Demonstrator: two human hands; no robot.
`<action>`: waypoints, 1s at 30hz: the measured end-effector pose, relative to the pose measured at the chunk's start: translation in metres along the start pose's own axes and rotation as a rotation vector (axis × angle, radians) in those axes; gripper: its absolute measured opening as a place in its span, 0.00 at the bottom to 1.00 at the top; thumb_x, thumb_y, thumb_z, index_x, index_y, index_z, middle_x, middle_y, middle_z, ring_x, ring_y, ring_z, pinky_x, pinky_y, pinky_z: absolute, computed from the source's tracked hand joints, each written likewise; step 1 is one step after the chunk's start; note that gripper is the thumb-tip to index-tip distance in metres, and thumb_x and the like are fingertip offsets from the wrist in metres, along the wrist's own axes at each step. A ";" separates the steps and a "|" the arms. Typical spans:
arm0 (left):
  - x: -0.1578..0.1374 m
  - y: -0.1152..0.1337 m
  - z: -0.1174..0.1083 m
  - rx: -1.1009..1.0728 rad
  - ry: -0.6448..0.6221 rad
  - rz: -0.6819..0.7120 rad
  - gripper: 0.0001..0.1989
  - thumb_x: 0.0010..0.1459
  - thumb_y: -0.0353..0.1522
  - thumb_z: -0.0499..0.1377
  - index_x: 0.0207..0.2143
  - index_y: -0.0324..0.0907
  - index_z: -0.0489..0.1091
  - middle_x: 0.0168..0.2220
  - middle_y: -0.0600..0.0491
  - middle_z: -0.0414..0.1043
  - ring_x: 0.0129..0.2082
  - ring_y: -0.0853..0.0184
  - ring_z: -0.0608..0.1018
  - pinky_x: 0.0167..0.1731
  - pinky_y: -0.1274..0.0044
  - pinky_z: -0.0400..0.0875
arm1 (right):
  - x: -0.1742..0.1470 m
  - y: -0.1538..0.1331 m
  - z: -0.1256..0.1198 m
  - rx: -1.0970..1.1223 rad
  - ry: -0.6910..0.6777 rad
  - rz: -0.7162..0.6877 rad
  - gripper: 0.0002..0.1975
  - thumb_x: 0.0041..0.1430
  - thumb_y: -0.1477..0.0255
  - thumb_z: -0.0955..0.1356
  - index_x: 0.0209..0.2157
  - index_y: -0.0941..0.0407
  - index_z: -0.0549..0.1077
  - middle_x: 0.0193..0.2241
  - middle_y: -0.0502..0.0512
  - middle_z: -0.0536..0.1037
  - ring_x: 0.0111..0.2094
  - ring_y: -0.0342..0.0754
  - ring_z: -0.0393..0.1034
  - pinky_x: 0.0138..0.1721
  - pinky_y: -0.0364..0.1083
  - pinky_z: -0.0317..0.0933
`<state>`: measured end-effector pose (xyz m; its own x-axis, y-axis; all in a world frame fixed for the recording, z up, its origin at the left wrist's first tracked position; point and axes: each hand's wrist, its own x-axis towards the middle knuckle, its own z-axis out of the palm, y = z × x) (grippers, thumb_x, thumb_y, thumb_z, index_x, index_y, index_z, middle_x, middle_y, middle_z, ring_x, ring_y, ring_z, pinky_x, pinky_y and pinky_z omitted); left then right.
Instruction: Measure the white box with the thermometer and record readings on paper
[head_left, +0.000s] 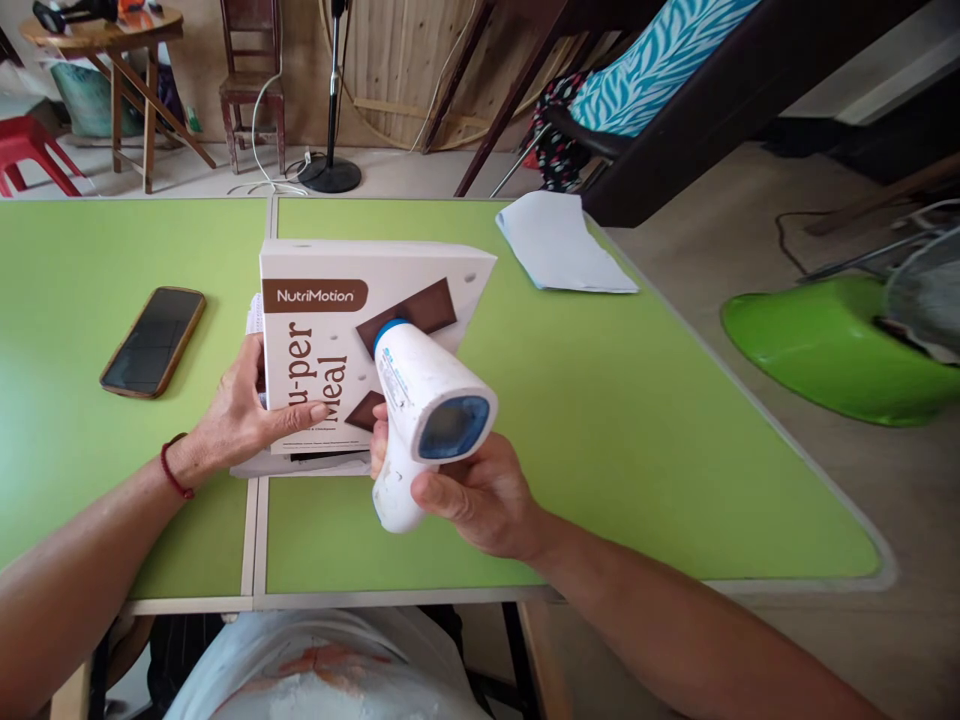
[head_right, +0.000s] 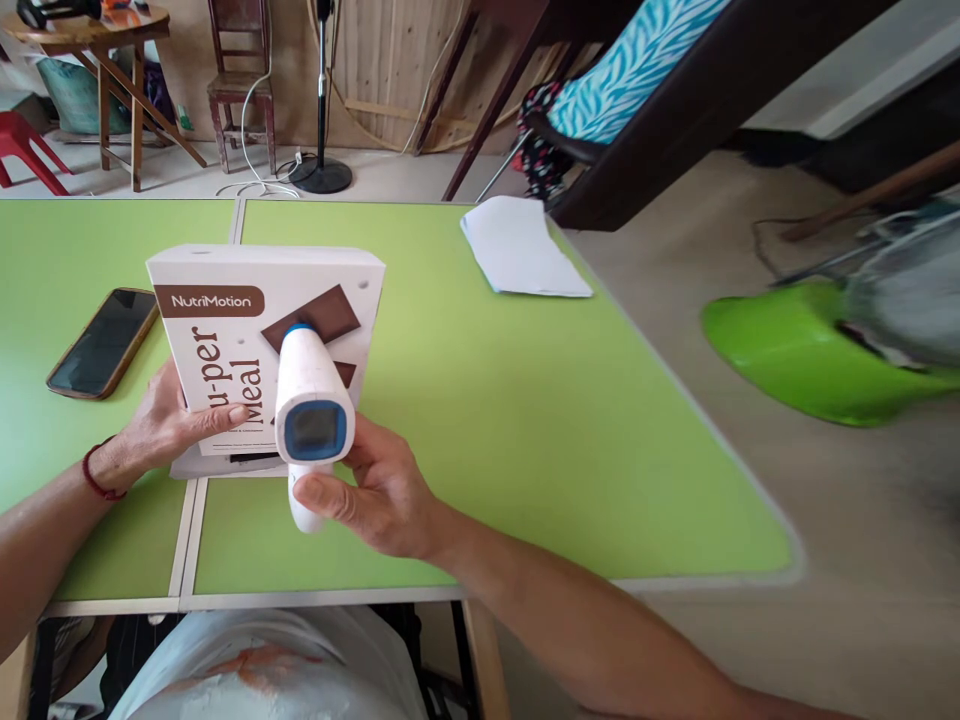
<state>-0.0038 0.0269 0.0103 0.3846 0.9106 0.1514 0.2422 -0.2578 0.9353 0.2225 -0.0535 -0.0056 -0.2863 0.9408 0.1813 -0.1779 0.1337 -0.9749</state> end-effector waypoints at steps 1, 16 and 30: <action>0.000 0.000 -0.001 0.018 -0.007 0.004 0.30 0.45 0.43 0.72 0.47 0.42 0.67 0.44 0.43 0.75 0.46 0.44 0.77 0.39 0.56 0.77 | 0.000 0.000 0.000 -0.003 -0.001 0.003 0.18 0.54 0.57 0.72 0.38 0.56 0.72 0.30 0.55 0.74 0.33 0.49 0.70 0.34 0.51 0.69; 0.002 0.004 -0.005 -0.070 0.142 0.047 0.31 0.44 0.41 0.73 0.47 0.42 0.66 0.46 0.45 0.75 0.46 0.48 0.78 0.43 0.58 0.78 | 0.004 -0.004 -0.007 -0.102 0.064 -0.223 0.13 0.53 0.62 0.74 0.35 0.55 0.73 0.31 0.55 0.76 0.31 0.49 0.71 0.30 0.49 0.68; 0.024 -0.031 -0.035 -0.211 0.299 0.161 0.35 0.42 0.39 0.74 0.50 0.43 0.64 0.47 0.50 0.75 0.49 0.52 0.77 0.49 0.58 0.73 | 0.041 0.050 -0.088 -1.290 0.262 -0.277 0.25 0.63 0.59 0.64 0.57 0.58 0.68 0.46 0.66 0.76 0.47 0.61 0.68 0.49 0.62 0.64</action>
<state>-0.0329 0.0677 -0.0036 0.1193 0.9258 0.3587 0.0000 -0.3613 0.9325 0.2847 0.0191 -0.0579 -0.1722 0.8474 0.5022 0.8486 0.3864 -0.3612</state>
